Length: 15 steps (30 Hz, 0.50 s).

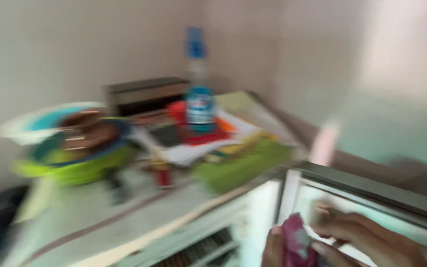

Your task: Cleaning a mini-fridge compartment and organizing various nail polish bottles inside it.

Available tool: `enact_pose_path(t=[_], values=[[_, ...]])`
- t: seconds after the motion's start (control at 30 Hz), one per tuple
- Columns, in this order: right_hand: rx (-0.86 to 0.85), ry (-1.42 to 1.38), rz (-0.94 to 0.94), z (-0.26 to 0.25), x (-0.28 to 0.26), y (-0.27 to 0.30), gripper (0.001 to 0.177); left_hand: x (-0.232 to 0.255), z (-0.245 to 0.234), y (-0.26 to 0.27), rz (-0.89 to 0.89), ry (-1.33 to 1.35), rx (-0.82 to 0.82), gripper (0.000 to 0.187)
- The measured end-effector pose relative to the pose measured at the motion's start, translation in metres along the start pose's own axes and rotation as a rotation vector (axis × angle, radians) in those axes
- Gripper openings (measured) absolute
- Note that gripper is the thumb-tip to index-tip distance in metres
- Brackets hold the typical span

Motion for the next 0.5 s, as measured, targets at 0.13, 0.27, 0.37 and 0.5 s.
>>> enact_pose_path(t=[0.13, 0.27, 0.37, 0.5], values=[[-0.113, -0.239, -0.161, 0.084, -0.096, -0.09, 0.023, 0.123, -0.034, -0.023, 0.18, -0.2, 0.16, 0.052], [-0.053, -0.14, -0.343, 0.153, -0.147, -0.157, 0.043, 0.199, -0.048, -0.008, 0.206, -0.117, 0.368, 0.045], [-0.113, -0.122, -0.247, 0.18, -0.157, -0.184, 0.055, 0.21, -0.06, -0.011, -0.016, 0.381, 0.288, 0.043], [-0.327, -0.262, 0.104, 0.2, -0.141, -0.184, 0.031, 0.205, -0.063, 0.0, -0.17, 0.479, 0.169, 0.044]])
Point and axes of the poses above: each hand's wrist, its own y-axis away from the middle knuckle, its own z-axis out of the palm, x = y × z, the point moved 3 cm from there along -y, towards the middle knuckle, and after that the axes turned 8 degrees about -y, right-handed, at the moved point
